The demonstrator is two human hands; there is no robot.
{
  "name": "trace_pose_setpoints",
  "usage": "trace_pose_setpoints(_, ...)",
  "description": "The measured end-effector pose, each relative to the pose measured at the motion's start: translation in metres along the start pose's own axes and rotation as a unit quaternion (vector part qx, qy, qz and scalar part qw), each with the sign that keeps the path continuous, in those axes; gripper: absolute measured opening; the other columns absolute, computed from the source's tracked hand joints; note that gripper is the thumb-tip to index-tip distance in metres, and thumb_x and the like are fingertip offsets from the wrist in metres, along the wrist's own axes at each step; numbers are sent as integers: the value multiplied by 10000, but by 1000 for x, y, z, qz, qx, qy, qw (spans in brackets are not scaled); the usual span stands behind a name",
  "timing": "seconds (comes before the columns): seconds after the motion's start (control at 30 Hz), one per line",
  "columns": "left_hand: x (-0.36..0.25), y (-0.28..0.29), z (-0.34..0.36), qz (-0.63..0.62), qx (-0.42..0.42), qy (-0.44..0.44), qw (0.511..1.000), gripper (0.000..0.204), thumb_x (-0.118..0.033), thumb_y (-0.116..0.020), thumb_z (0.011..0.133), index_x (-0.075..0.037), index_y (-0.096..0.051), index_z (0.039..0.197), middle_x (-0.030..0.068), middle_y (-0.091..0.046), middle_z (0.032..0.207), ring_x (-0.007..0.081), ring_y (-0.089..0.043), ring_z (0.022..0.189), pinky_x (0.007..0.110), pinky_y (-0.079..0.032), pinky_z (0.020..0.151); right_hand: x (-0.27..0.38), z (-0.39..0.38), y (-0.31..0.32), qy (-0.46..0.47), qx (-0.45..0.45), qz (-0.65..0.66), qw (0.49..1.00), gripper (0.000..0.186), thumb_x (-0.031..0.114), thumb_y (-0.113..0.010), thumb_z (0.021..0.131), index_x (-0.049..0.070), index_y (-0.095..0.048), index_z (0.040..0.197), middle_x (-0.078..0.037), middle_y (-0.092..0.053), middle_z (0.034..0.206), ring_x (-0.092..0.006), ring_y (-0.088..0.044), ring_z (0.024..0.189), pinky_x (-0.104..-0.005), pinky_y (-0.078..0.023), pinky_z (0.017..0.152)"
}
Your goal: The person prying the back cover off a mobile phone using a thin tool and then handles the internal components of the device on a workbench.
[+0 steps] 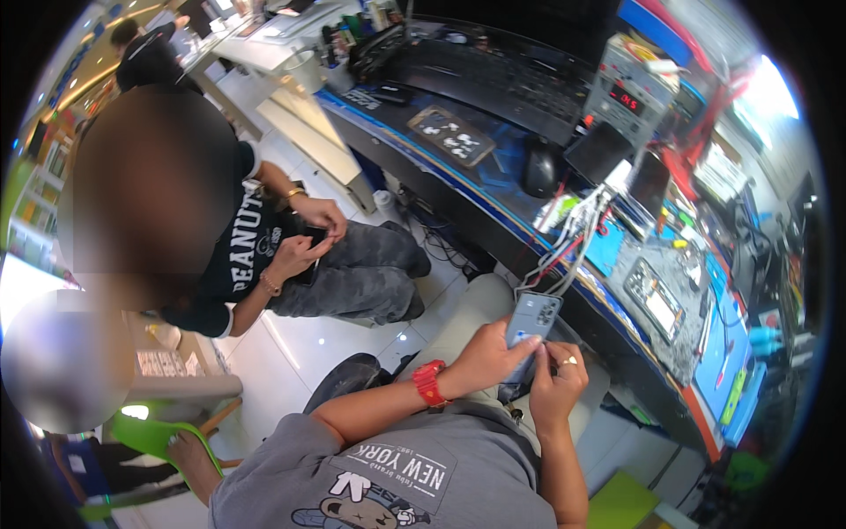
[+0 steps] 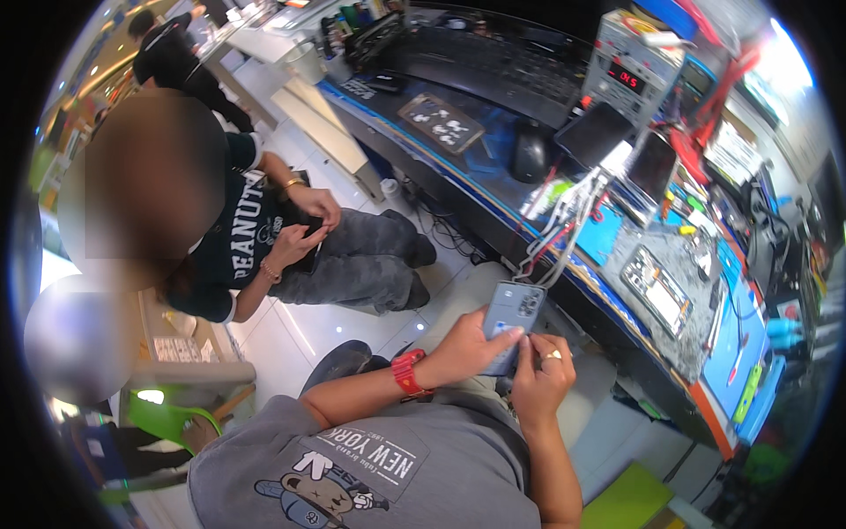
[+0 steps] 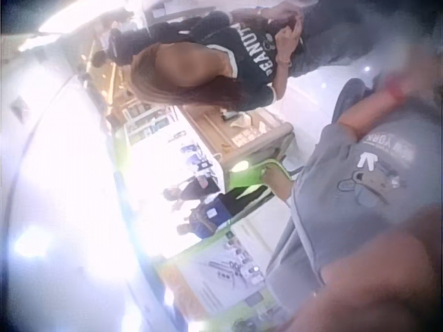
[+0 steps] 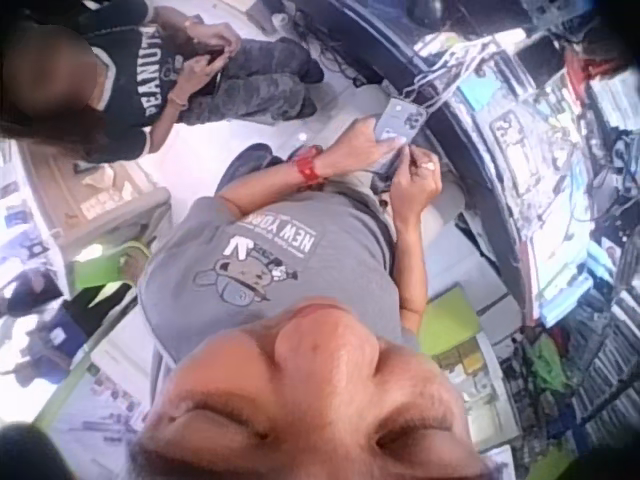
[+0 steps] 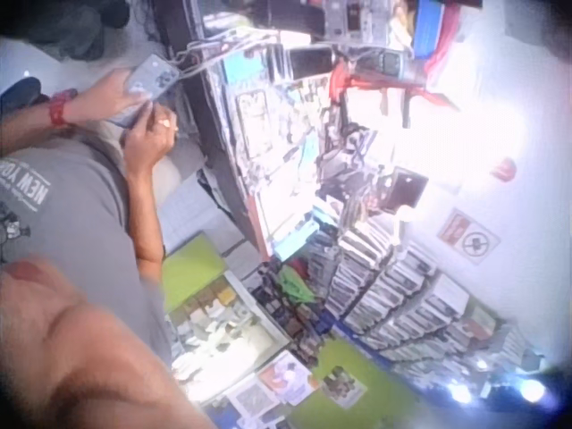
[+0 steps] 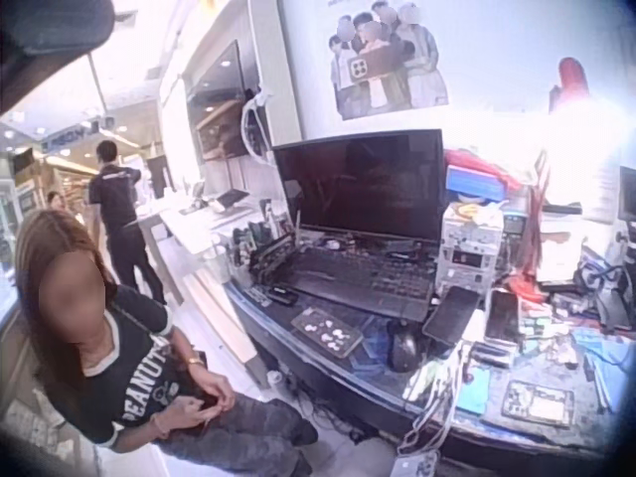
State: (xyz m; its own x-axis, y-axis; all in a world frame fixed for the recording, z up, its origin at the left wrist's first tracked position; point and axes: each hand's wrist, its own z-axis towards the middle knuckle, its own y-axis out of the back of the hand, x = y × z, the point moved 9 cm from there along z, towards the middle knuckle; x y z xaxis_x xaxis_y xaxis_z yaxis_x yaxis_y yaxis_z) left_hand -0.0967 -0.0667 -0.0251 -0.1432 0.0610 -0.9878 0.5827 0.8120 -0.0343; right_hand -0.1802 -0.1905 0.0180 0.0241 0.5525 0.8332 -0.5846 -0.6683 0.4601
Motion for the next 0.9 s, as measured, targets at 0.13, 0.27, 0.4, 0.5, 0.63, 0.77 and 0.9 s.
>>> trace_pose_setpoints(0.13, 6, -1, -3, -36, 16, 20, 999, 296, -143, -681, 1012, 42, -646, 1240, 103, -747, 1118, 132, -684, 1023, 316, -557, 902, 11, -5, -2, 87, -23, -71, 993, 59, -40, -734, 891, -40, -692, 933, -168, -686, 908, -296, -655, 736, -372, -515, 619)
trace_pose_setpoints(0.27, 8, -7, -8, -136, 37, 28, 990, 313, -153, -688, 1014, 40, -656, 1259, 111, -750, 1147, 129, -681, 1051, 312, -552, 922, 19, -7, 0, 102, -48, -62, 992, 69, -55, -682, 921, -24, -627, 946, -175, -629, 951, -286, -625, 749, -381, -511, 614)
trace_pose_setpoints(0.4, 9, -18, -18, -124, 23, 16, 992, 320, -164, -686, 1022, 46, -663, 1263, 108, -754, 1145, 134, -685, 1072, 310, -550, 930, 4, -11, 1, 75, -50, -7, 996, 35, -47, -607, 977, -27, -584, 993, -173, -556, 1062, -260, -600, 901, -365, -519, 751)
trace_pose_setpoints(0.5, 3, -17, -17, -83, 15, -7, 996, 312, -165, -686, 1016, 35, -669, 1255, 108, -758, 1128, 140, -696, 1045, 312, -555, 921, -2, -16, 2, 61, -55, 46, 996, 18, -32, -575, 1002, -26, -570, 1018, -163, -522, 1116, -247, -568, 984, -364, -495, 855)
trace_pose_setpoints(0.63, 3, -5, -12, -67, -20, -25, 997, 299, -156, -690, 1004, 27, -664, 1238, 111, -763, 1087, 143, -708, 991, 321, -567, 886, -9, -13, -6, 31, -19, 88, 995, 22, -27, -566, 992, -27, -568, 970, -156, -527, 1089, -251, -556, 980, -359, -477, 861)
trace_pose_setpoints(0.77, -11, 0, -11, 2, -47, -36, 998, 311, -159, -704, 989, 48, -650, 1214, 128, -765, 1022, 144, -713, 930, 338, -578, 826, -4, 3, -6, -13, 59, 86, 995, 82, 11, -587, 977, -25, -570, 906, -136, -540, 974, -245, -545, 913, -351, -464, 814)
trace_pose_setpoints(0.9, -16, 0, -8, 180, -54, -89, 978, 320, -191, -745, 958, 57, -638, 1128, 238, -718, 789, 338, -764, 761, 391, -562, 646, -37, -3, -10, -157, 141, 143, 967, 152, 82, -612, 993, -28, -592, 890, -96, -559, 882, -211, -561, 837, -340, -475, 787)
